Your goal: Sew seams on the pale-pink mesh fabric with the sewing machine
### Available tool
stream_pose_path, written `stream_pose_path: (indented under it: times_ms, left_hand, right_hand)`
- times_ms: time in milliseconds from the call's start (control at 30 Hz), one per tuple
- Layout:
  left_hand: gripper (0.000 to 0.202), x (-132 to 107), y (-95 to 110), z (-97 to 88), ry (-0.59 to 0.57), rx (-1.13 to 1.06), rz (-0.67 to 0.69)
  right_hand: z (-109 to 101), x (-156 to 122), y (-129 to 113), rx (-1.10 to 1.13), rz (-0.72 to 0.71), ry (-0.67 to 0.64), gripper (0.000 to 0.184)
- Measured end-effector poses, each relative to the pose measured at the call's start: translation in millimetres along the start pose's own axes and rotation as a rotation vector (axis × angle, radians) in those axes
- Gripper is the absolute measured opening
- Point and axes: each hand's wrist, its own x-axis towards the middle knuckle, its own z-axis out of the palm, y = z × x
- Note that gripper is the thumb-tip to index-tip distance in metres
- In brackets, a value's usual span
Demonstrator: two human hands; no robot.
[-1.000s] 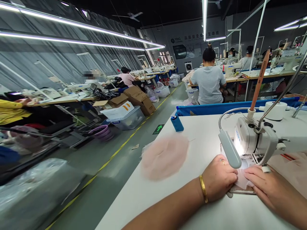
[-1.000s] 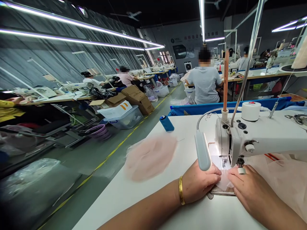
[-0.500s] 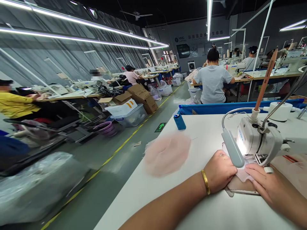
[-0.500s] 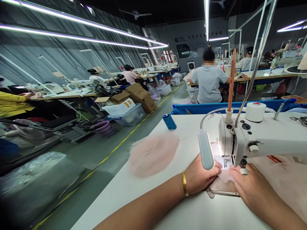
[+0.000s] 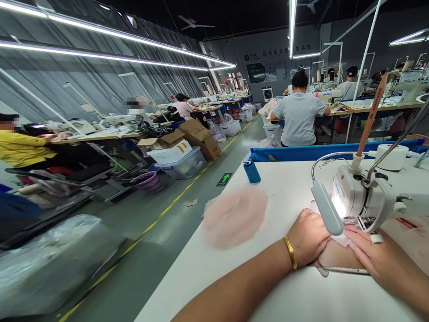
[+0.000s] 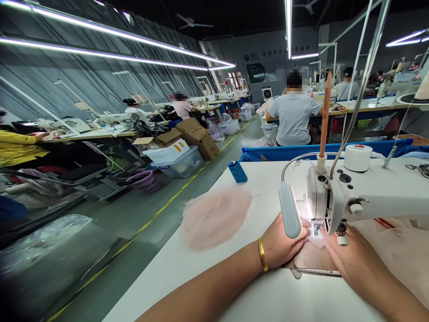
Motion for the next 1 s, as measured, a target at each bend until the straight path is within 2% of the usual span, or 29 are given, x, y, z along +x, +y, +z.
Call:
stream_pose_path:
  times_ms: [67, 200, 300, 400, 500, 600, 700, 800, 900, 1000]
  left_hand:
    - [0.011, 2, 2, -2.1, -0.034, -0.027, -0.064]
    - [0.036, 5, 7, -6.0, -0.073, 0.010, -0.161]
    - [0.037, 5, 14, -14.3, -0.076, 0.096, -0.179]
    - [0.038, 2, 24, -27.3, -0.098, 0.095, -0.156]
    - [0.049, -2, 34, -39.6, -0.243, -0.042, -0.093]
    - [0.047, -4, 39, -46.0, -0.327, -0.278, 0.024]
    - [0.025, -5, 36, -43.3, -0.275, -0.411, 0.003]
    - [0.007, -5, 27, -32.7, -0.167, -0.230, -0.075]
    - [0.011, -5, 20, -22.0, -0.110, -0.103, -0.006]
    - [0.010, -5, 22, -17.8, -0.133, -0.120, 0.039]
  right_hand:
    - [2, -2, 3, 0.017, 0.011, 0.015, 0.040]
    - [2, -7, 6, 0.069, -0.025, 0.005, 0.042]
    - [-2, -10, 2, 0.113, -0.066, 0.052, 0.043]
    - [-7, -10, -7, 0.159, -0.166, 0.108, 0.043]
    - [-13, -5, -16, 0.212, -0.226, 0.140, 0.046]
    - [-17, 2, -23, 0.302, -0.211, 0.024, 0.041]
    - [-21, 5, -25, 0.328, -0.130, -0.132, 0.033]
    - [-23, 4, -24, 0.288, -0.097, -0.137, 0.035]
    - [-25, 3, -22, 0.276, -0.111, -0.137, 0.037]
    - [-26, 1, -20, 0.273, -0.108, -0.170, 0.034]
